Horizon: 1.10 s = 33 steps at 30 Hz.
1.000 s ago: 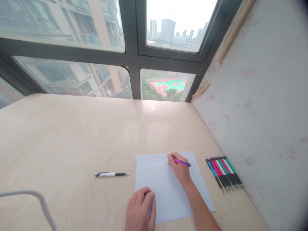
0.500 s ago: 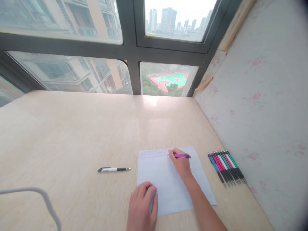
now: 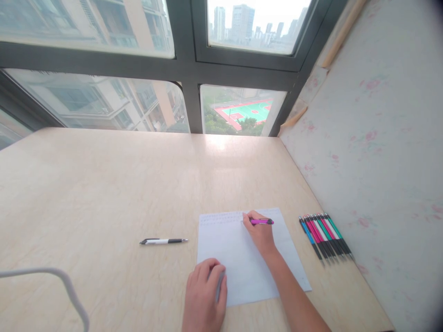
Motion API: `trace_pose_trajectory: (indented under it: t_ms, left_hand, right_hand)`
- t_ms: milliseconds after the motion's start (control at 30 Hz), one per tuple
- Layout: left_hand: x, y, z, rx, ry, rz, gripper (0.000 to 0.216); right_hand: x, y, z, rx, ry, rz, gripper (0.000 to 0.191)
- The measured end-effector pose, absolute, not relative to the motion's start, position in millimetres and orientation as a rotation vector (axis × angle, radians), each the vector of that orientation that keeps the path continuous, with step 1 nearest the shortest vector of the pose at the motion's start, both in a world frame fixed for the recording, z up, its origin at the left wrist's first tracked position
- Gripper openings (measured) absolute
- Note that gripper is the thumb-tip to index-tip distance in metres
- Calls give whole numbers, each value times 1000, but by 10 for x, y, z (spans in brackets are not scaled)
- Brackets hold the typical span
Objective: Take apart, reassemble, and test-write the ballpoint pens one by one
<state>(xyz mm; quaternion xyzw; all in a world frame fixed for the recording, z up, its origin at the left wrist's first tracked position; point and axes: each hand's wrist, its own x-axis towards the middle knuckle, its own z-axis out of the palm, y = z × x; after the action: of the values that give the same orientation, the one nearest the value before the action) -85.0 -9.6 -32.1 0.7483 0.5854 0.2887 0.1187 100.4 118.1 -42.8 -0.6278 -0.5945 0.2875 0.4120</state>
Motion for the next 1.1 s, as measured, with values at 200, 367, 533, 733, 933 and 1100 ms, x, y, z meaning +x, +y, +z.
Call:
trace_pose_trajectory:
  t_ms: [200, 367, 533, 733, 933, 1100]
  left_hand:
    - [-845, -80, -338, 2192, 1707, 835, 14]
    - [-851, -84, -342, 2199, 1705, 826, 14]
    - [-856, -92, -339, 2200, 1706, 819, 14]
    - [-848, -84, -341, 2186, 1705, 804, 14]
    - [-839, -85, -317, 2173, 1702, 826, 13]
    - [-847, -72, -324, 2171, 1701, 802, 13]
  right_hand:
    - [1004, 1179, -437, -1594, -1530, 673, 34]
    - [1006, 1201, -462, -1582, -1558, 623, 34]
    - [1041, 1213, -455, -1581, -1501, 647, 36]
    - [1133, 1214, -487, -1437, -1020, 951, 35]
    - [1144, 1281, -402, -1194, -752, 1101, 26]
    - [1191, 1048, -272, -1273, -721, 1221, 47]
